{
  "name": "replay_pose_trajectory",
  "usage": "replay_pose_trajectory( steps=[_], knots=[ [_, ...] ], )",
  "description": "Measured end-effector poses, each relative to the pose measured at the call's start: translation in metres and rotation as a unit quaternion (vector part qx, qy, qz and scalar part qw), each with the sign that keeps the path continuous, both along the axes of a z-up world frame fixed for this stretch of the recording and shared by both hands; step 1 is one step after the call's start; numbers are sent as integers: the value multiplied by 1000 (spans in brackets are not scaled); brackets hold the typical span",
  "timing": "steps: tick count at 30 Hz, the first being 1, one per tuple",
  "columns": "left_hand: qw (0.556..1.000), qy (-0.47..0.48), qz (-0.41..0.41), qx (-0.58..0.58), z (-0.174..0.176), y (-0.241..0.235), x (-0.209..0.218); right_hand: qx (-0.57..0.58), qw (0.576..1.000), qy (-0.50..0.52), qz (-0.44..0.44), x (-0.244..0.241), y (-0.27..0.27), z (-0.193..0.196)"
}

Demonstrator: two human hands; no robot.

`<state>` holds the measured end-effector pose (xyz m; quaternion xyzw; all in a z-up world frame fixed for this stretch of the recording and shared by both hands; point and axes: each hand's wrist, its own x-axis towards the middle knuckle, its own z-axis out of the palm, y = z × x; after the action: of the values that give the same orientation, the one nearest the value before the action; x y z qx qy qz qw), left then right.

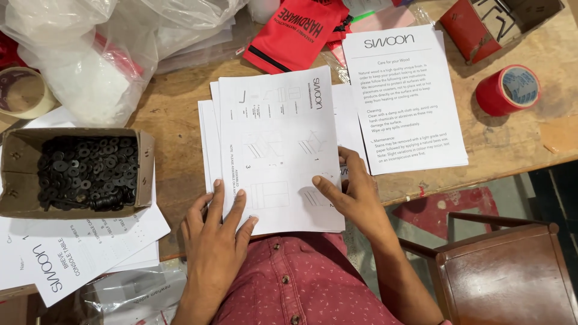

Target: The person sorts through several instruction sheets on a wooden table before folding one and placing it inside a red hardware pouch.

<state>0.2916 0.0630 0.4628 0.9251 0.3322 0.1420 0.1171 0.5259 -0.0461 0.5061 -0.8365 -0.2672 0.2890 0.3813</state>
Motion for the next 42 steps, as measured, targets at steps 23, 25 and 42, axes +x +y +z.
replay_pose_trajectory(
  steps=[23,25,42],
  knots=[
    [999,20,13,-21,7,2,1,56,971,-192,127,-34,-35,-11],
    [999,25,8,-25,5,1,1,-81,964,-214,137,-31,-41,3],
    [1000,28,5,-12,0,1,1,9,995,48,85,-47,-37,8]
  ],
)
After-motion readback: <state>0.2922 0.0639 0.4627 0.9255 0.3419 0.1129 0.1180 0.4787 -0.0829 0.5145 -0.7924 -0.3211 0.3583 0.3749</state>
